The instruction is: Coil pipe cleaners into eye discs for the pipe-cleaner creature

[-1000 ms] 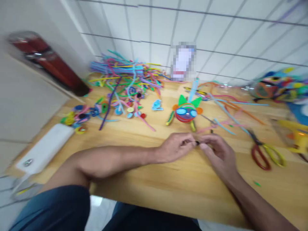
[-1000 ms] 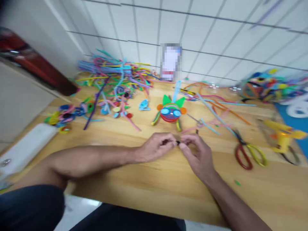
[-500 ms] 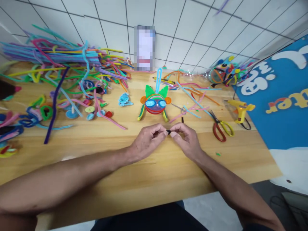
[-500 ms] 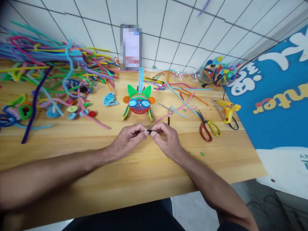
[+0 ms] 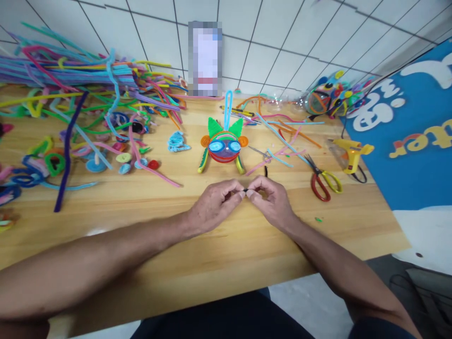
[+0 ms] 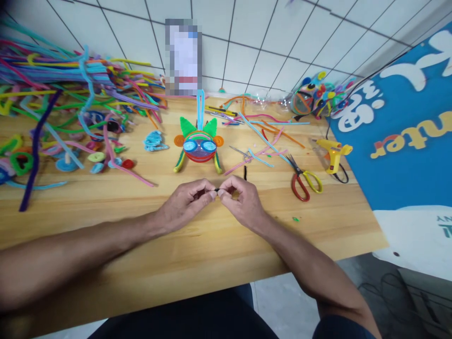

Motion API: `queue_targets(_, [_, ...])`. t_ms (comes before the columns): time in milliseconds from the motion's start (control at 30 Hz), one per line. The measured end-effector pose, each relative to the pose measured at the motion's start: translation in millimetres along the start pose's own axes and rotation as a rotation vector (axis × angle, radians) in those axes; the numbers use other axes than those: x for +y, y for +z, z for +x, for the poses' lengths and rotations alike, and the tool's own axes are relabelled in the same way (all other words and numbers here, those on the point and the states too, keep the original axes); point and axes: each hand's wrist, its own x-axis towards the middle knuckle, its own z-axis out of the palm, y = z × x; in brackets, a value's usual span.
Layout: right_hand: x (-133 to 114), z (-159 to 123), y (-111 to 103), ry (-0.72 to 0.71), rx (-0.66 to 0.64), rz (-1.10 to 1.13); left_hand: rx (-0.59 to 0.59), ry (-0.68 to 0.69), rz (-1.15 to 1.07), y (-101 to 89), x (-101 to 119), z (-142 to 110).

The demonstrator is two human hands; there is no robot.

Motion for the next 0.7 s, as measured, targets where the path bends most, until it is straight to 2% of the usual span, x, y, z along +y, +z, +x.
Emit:
queue_targets(433, [-1.2, 0.7, -4.0, -0.036, -0.071, 0.019, -0.016, 0.021, -0.017, -1.7, -3.3, 0.1])
queue_targets(600, [-3.1, 2.0, -7.9, -0.024, -0.108, 0.016, 0.002, -0.027, -0.081, -2.2, -1.9, -0.1])
queue_targets(700, [-6.4, 2.7, -9.8, 0.012, -0.086, 0.012, 0.020, -0.051, -0.112, -1.7, -0.9, -0.1])
